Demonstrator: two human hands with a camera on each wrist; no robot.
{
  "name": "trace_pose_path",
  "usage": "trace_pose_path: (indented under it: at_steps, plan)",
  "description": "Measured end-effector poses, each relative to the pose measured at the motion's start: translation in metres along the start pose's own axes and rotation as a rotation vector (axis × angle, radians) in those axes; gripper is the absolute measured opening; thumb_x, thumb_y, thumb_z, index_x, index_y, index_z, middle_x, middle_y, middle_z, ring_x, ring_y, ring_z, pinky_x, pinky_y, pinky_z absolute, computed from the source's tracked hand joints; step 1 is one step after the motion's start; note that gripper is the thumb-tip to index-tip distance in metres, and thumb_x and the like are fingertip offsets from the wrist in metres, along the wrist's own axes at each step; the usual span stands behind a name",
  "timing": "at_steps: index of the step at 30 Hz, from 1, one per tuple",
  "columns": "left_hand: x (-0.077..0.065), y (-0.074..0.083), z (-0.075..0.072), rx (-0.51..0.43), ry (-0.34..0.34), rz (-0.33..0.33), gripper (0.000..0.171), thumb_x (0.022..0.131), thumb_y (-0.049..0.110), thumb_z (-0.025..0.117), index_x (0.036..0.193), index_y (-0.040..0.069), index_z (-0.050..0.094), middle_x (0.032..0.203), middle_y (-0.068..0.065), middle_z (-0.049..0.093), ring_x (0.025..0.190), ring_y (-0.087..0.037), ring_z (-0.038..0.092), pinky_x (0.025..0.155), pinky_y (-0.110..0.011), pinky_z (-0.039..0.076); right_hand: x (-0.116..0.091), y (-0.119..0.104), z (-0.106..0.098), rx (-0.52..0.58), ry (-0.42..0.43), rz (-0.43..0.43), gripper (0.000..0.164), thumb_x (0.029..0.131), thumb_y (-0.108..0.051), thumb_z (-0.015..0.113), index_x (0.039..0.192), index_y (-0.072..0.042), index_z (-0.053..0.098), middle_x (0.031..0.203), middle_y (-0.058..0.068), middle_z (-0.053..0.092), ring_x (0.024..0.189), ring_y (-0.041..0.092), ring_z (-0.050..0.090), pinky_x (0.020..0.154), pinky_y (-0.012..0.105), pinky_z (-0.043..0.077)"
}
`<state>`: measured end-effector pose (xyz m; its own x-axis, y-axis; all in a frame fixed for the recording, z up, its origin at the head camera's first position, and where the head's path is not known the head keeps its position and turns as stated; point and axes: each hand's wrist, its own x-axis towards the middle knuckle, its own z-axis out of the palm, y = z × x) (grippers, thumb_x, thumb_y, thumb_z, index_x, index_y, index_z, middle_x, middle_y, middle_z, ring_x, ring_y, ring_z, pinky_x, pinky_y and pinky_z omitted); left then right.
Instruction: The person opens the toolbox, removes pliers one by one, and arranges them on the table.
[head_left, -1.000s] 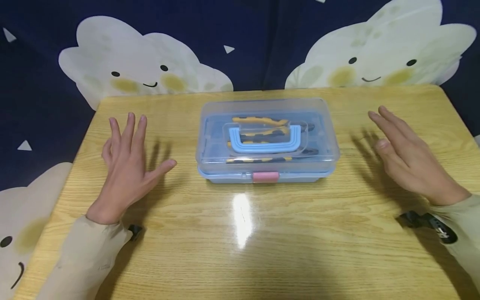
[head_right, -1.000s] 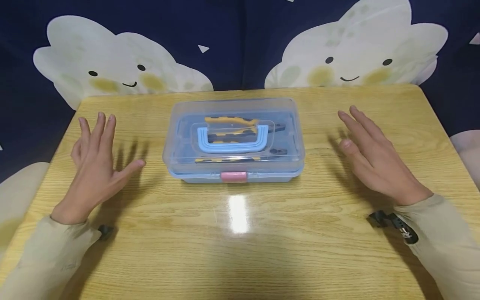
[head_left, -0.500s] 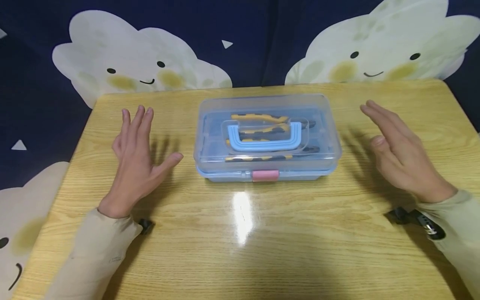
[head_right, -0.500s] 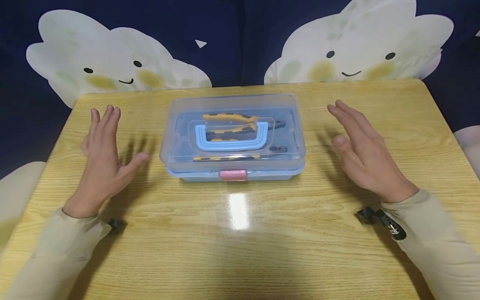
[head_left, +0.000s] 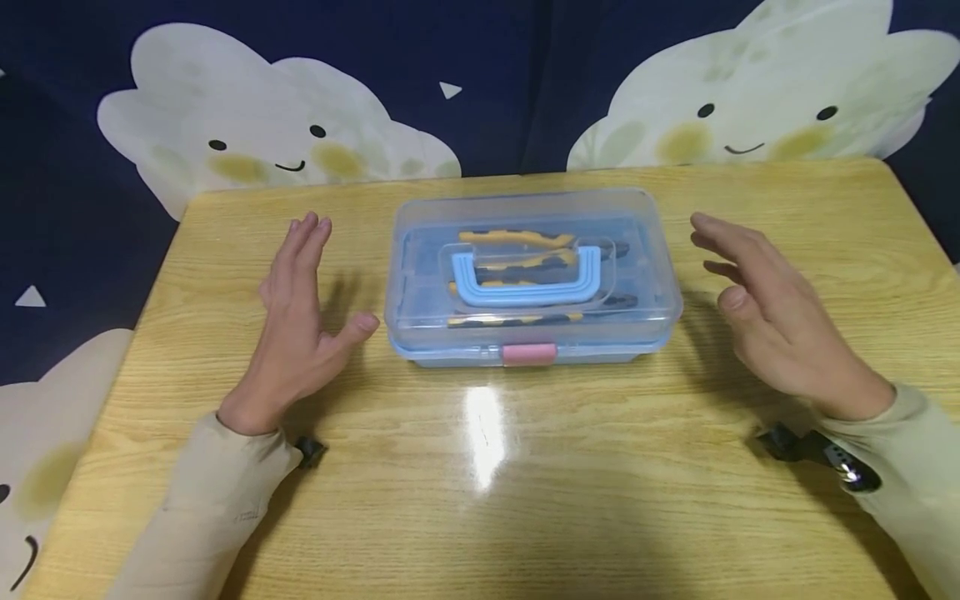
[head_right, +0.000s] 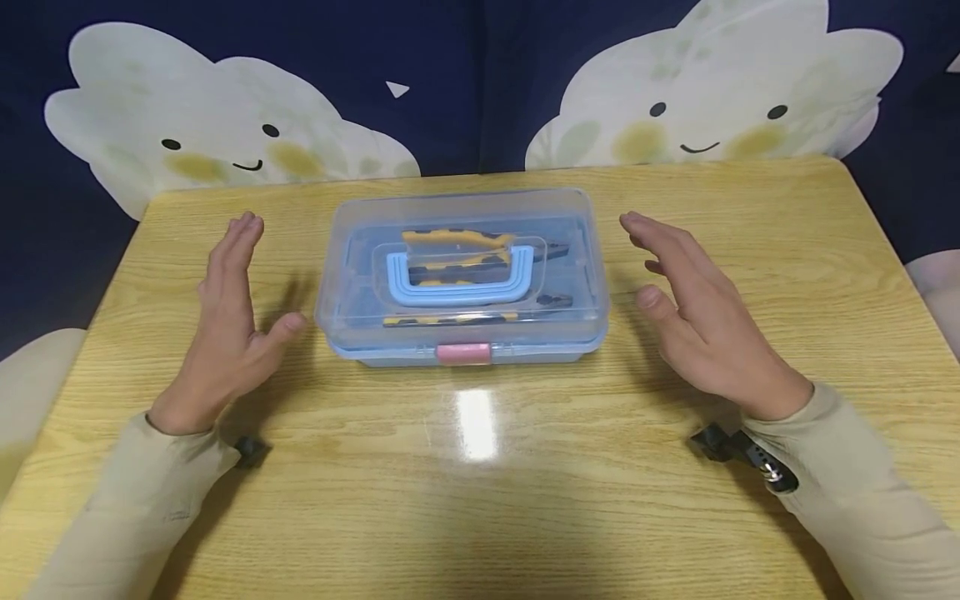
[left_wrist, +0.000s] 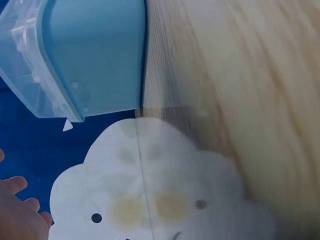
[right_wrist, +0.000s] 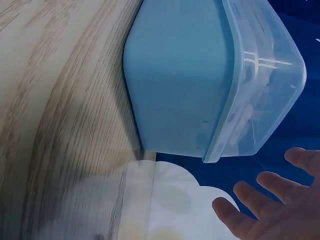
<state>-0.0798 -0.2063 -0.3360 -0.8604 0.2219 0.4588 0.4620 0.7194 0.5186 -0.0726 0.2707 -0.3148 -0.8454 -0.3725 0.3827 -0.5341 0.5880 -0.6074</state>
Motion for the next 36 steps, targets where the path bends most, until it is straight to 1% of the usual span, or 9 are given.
trace_pose_path:
  at_steps: [5,10,12,14,20,26,29,32,36]
  plan:
    - [0.0,0.001,0.003,-0.048,-0.033,-0.007,0.11,0.088,0.089,0.039,0.164,0.012,0.022,0.172,-0.018,0.019,0.162,-0.039,0.012,0.117,-0.073,0.015,0.002,-0.004,0.004,0.018,0.001,-0.01,0.052,0.113,-0.033,0.039,0.16,-0.013,0.038,0.157,0.019,0.047,0.138,-0.011,0.044,0.11,0.003,0.035]
    - [0.003,0.003,0.006,-0.086,-0.057,0.022,0.111,0.088,0.09,0.037,0.164,0.011,0.021,0.172,-0.018,0.018,0.162,-0.035,0.013,0.127,-0.067,0.014,0.004,-0.007,0.009,0.025,-0.018,-0.022,0.052,0.112,-0.03,0.043,0.16,-0.012,0.037,0.159,0.017,0.044,0.141,-0.009,0.043,0.109,0.002,0.037]
    - [0.005,0.003,0.008,-0.103,-0.069,0.032,0.112,0.087,0.091,0.037,0.165,0.011,0.02,0.172,-0.018,0.018,0.162,-0.033,0.013,0.129,-0.064,0.016,0.006,-0.009,0.011,0.032,-0.031,-0.031,0.053,0.111,-0.027,0.046,0.16,-0.011,0.037,0.16,0.015,0.042,0.143,-0.008,0.043,0.108,0.001,0.038]
    - [0.006,0.004,0.011,-0.124,-0.086,0.031,0.113,0.085,0.091,0.038,0.165,0.013,0.02,0.172,-0.016,0.016,0.162,-0.032,0.012,0.128,-0.066,0.018,0.007,-0.01,0.013,0.046,-0.039,-0.044,0.055,0.11,-0.026,0.05,0.16,-0.009,0.037,0.161,0.015,0.041,0.144,-0.006,0.043,0.108,0.002,0.039]
    - [0.009,0.007,0.016,-0.22,-0.146,-0.018,0.12,0.075,0.095,0.051,0.166,0.022,0.019,0.174,-0.007,0.009,0.163,-0.027,0.009,0.124,-0.072,0.02,0.01,-0.013,0.016,0.023,-0.062,-0.014,0.063,0.104,-0.019,0.063,0.161,-0.014,0.036,0.163,0.01,0.04,0.144,-0.008,0.04,0.104,0.0,0.04]
    - [0.014,0.01,0.022,-0.34,-0.223,-0.066,0.139,0.06,0.098,0.062,0.168,0.027,0.011,0.176,0.001,0.006,0.162,-0.02,0.009,0.117,-0.063,0.033,0.01,-0.016,0.016,0.006,-0.064,0.042,0.073,0.098,-0.011,0.071,0.162,-0.02,0.037,0.164,0.005,0.04,0.141,-0.01,0.04,0.102,-0.001,0.04]
    - [0.015,0.011,0.026,-0.386,-0.256,-0.087,0.145,0.056,0.096,0.067,0.168,0.028,0.007,0.176,0.005,0.004,0.162,-0.017,0.008,0.116,-0.059,0.036,0.011,-0.019,0.016,0.001,-0.065,0.061,0.075,0.096,-0.008,0.071,0.162,-0.023,0.037,0.164,0.003,0.04,0.141,-0.01,0.04,0.101,-0.002,0.039]
    - [0.016,0.011,0.029,-0.457,-0.292,-0.135,0.146,0.054,0.09,0.076,0.167,0.033,0.004,0.175,0.009,0.003,0.163,-0.014,0.009,0.119,-0.059,0.034,0.011,-0.021,0.017,-0.005,-0.073,0.084,0.077,0.096,-0.006,0.071,0.162,-0.026,0.036,0.165,0.0,0.039,0.141,-0.011,0.04,0.1,-0.003,0.039]
    - [0.019,0.013,0.034,-0.544,-0.334,-0.206,0.145,0.055,0.076,0.09,0.164,0.044,-0.001,0.174,0.016,0.007,0.161,-0.015,0.019,0.127,-0.058,0.025,0.01,-0.023,0.018,0.006,-0.071,0.113,0.079,0.096,-0.004,0.07,0.161,-0.03,0.036,0.165,-0.003,0.039,0.141,-0.011,0.041,0.1,-0.003,0.04]
